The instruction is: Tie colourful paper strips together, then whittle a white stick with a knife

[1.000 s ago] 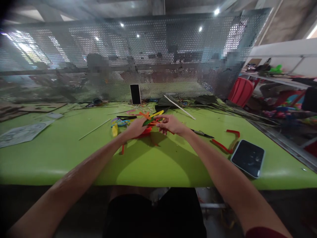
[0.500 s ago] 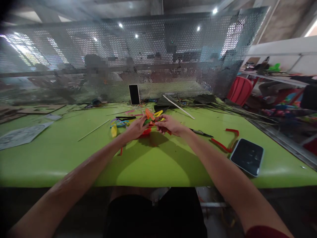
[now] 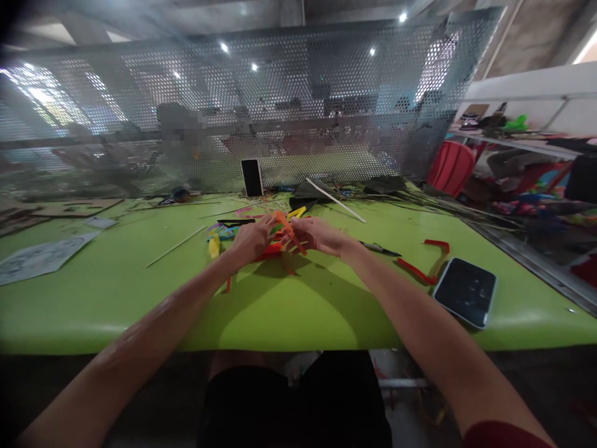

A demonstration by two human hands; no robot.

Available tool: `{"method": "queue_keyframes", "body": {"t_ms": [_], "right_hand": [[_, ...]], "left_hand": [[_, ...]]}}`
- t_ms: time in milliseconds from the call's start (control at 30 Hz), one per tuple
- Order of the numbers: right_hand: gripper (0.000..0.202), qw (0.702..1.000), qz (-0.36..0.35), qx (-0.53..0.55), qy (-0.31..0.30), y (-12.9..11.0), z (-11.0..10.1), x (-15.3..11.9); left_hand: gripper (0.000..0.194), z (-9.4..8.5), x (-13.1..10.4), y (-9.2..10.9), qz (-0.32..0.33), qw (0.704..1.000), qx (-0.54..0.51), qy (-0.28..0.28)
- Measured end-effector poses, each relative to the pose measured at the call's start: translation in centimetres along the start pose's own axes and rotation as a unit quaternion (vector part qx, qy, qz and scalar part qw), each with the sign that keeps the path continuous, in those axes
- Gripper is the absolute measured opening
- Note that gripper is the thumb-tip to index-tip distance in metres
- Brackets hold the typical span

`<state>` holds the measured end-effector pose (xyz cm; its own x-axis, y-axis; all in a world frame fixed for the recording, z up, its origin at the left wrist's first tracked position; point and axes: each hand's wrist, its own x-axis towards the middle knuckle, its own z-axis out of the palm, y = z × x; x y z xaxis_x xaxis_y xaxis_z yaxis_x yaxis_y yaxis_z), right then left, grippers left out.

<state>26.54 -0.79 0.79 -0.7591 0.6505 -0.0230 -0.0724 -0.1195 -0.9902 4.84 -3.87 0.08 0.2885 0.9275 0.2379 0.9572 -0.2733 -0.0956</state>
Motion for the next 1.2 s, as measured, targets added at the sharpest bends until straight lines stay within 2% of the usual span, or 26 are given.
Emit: {"method": "queue_keyframes", "body": {"t_ms": [100,233,500,667,833,1000,1200], "right_hand": [[0.024,0.999,-0.001,-0.036,0.02,0.4,-0.3,0.2],[0.023,0.998,-0.014,-0.057,0.033,0.9,-0.5,0.6],[0.012,0.997,-0.009,-0.029,0.077,0.7,-0.4,0.5],[0.006,0.996,-0.018,0.002,0.084,0.7,-0.1,0.7],[0.006,0.996,-0.015,0.034,0.075,1.4,-0.2,1.2],[0.005,0.996,-0.038,0.032,0.07,1.4,-0.2,1.0],[0.021,0.997,-0.026,0.021,0.067,0.9,0.2,0.6]], "left_hand": [[0.048,-0.1,0.0,0.0,-0.002,1.0,0.025,-0.01],[0.047,0.1,0.0,0.1,0.008,0.999,0.049,0.002],[0.055,0.7,0.6,-0.1,-0.016,0.999,0.039,-0.021],[0.067,0.8,0.5,-0.1,-0.018,1.0,-0.005,0.011],[0.075,0.9,0.3,-0.1,0.016,0.999,-0.005,0.047],[0.076,0.9,0.2,-0.2,0.04,0.998,-0.003,0.051],[0.071,0.5,0.0,0.5,0.053,0.998,0.019,0.028]]}}
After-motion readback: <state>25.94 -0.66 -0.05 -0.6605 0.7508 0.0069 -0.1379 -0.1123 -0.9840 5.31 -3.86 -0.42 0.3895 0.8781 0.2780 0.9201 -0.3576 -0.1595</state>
